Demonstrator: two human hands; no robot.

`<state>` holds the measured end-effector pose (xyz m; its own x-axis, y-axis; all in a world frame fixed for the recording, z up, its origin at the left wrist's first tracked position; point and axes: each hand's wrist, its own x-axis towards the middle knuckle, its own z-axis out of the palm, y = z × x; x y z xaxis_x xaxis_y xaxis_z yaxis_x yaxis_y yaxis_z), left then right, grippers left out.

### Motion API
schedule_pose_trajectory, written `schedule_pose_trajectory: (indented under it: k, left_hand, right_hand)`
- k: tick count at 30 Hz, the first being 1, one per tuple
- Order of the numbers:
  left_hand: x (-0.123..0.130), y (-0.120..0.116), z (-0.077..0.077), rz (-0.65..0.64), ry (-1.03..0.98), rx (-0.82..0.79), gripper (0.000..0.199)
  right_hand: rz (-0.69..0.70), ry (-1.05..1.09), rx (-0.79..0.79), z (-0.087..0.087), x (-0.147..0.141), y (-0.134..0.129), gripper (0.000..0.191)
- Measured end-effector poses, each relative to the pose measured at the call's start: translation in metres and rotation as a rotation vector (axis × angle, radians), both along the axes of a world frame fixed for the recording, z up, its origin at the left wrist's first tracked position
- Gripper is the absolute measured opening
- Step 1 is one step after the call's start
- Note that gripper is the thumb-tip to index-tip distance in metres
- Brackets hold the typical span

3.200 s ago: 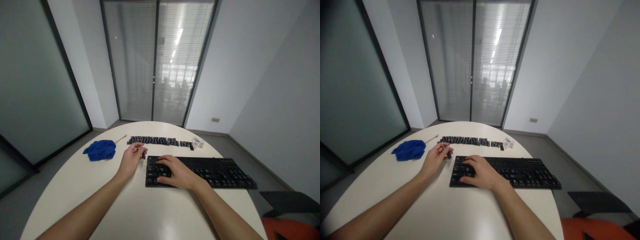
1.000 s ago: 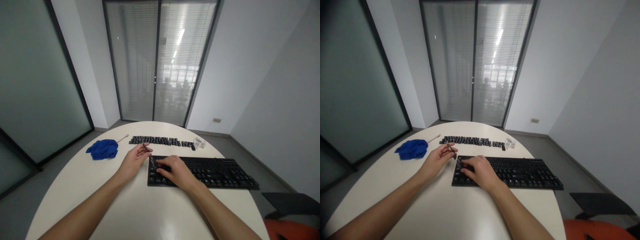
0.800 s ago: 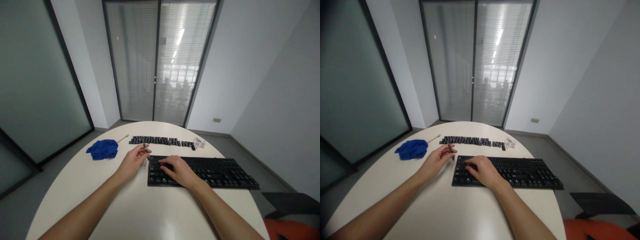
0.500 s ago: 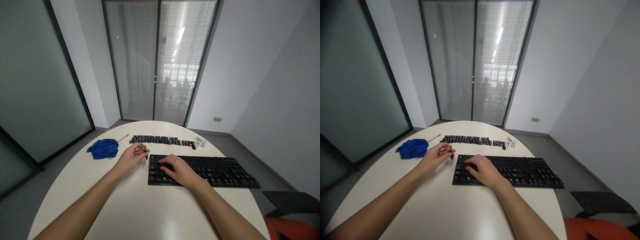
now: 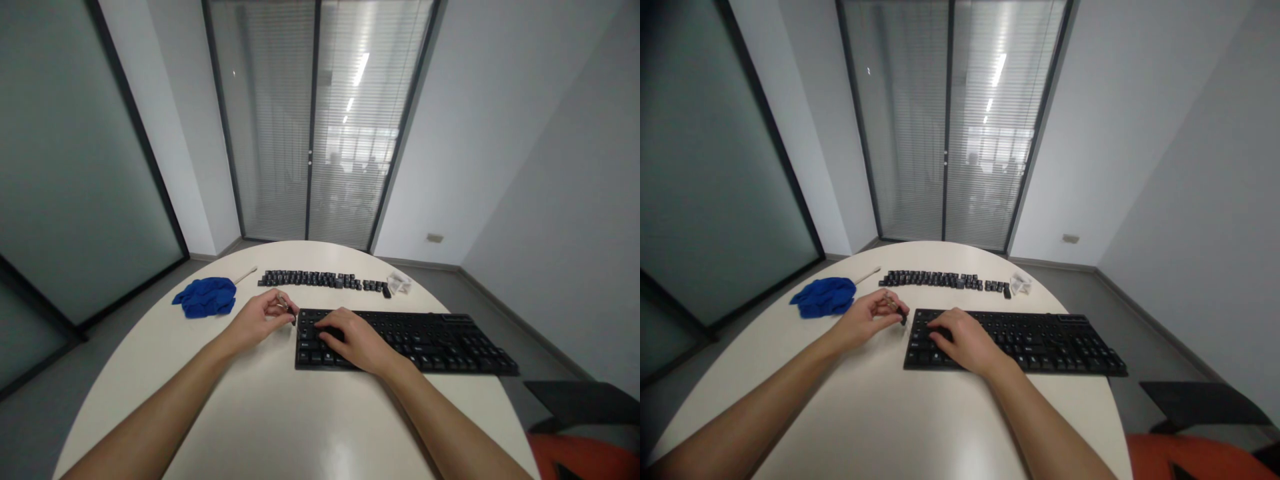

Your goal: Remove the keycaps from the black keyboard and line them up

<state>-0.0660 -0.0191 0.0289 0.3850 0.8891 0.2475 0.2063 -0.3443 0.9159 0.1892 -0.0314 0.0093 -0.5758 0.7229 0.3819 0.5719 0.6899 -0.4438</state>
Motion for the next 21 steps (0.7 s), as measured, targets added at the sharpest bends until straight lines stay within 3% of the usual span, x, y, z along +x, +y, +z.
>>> schedule_pose_trajectory:
  k: [21]
  left_hand:
    - [0.013, -0.007, 0.0, -0.034, 0.025, 0.086, 0.018]
  right_hand:
    - [0.053, 0.005, -0.01, 0.003, -0.001, -0.001, 0.018]
